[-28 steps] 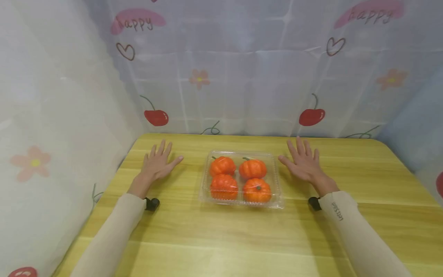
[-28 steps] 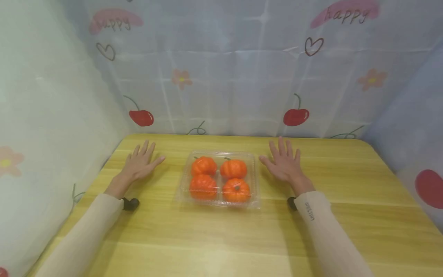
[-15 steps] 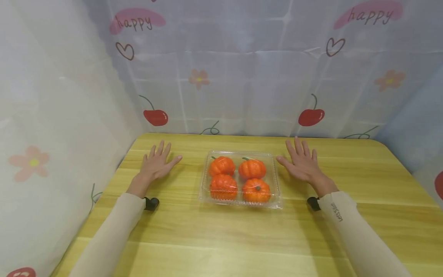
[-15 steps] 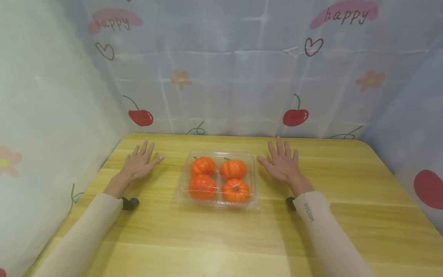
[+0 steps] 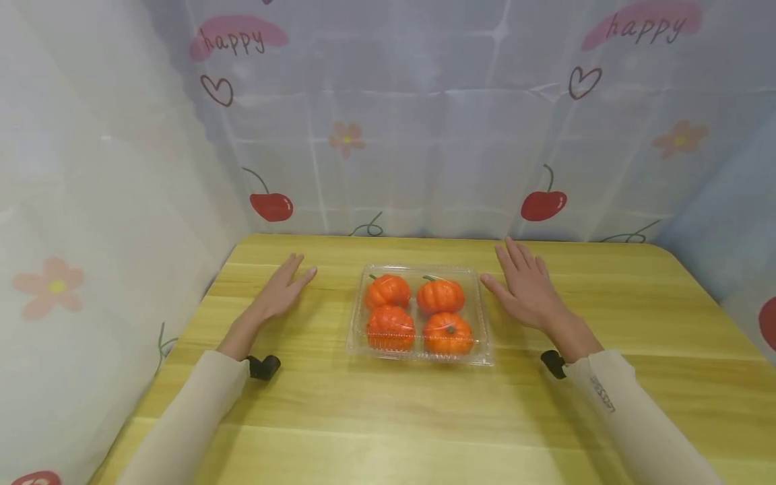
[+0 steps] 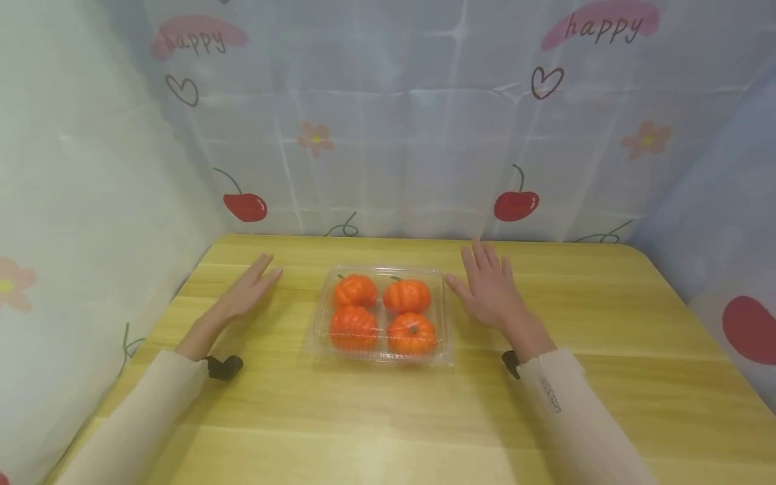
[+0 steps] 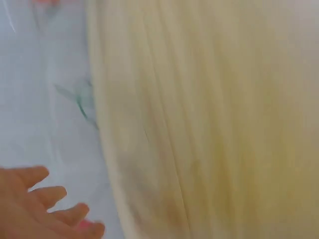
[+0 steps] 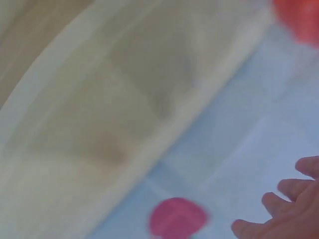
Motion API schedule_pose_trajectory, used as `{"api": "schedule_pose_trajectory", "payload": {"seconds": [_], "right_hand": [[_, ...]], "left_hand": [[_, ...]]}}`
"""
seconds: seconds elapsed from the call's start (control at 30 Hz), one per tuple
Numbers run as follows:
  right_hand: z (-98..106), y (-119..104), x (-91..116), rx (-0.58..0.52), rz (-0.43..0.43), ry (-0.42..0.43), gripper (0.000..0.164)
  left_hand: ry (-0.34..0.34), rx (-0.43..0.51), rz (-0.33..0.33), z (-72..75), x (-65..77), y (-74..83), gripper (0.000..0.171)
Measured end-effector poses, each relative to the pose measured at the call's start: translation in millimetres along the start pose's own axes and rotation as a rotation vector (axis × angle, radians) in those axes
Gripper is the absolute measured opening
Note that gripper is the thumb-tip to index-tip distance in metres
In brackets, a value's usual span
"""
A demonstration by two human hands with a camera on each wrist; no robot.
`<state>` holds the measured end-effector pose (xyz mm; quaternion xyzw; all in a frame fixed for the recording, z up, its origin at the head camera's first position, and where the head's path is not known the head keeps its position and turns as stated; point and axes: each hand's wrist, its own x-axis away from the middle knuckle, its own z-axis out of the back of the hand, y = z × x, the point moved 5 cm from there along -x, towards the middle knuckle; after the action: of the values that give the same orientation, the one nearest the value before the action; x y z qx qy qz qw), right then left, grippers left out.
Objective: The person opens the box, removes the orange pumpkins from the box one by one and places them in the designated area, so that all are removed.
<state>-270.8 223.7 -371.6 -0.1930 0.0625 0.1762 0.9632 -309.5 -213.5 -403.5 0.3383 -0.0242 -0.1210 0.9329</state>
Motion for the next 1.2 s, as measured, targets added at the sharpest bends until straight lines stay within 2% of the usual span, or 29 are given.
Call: {"api": "schedule_pose_trajectory", "payload": {"seconds": [0.13, 0.2, 0.3, 0.43, 0.5, 0.6, 0.7, 0.87, 1.2], "right_hand": [[9, -28, 18, -0.118, 0.085, 0.050, 0.068], [8, -39, 28, -0.201, 0.087, 0.041, 0.067], [-2, -49, 44, -0.321, 0.039, -0.001, 0.075], [-23, -54, 68, -0.472, -0.045, -0.062, 0.098], [-32, -56, 77, -0.561, -0.076, -0.086, 0.107], [-42, -58, 86, -0.699, -0.120, -0.122, 0.114], [-46, -60, 90, -0.791, -0.147, -0.155, 0.116], [-47, -64, 90, -0.844, -0.161, -0.171, 0.116], [-51, -65, 88, -0.887, -0.158, -0.139, 0.113]], "left_hand": [[-0.031, 0.366, -0.037, -13.7, 25.7, 32.6, 0.071], [-0.076, 0.482, -0.039, -25.0, 40.0, 46.6, 0.071], [-0.166, 0.595, -0.022, -43.0, 60.4, 61.7, 0.078], [-0.254, 0.632, 0.007, -64.6, 78.5, 71.8, 0.095], [-0.290, 0.659, -0.004, -72.8, 83.6, 76.0, 0.102], [-0.299, 0.670, -0.012, -79.8, 88.5, 79.9, 0.108], [-0.270, 0.669, -0.018, -83.9, 90.1, 82.1, 0.110], [-0.201, 0.623, -0.036, -88.5, 89.3, 82.8, 0.111], [-0.176, 0.625, 0.009, -89.5, 89.1, 79.2, 0.108]]}}
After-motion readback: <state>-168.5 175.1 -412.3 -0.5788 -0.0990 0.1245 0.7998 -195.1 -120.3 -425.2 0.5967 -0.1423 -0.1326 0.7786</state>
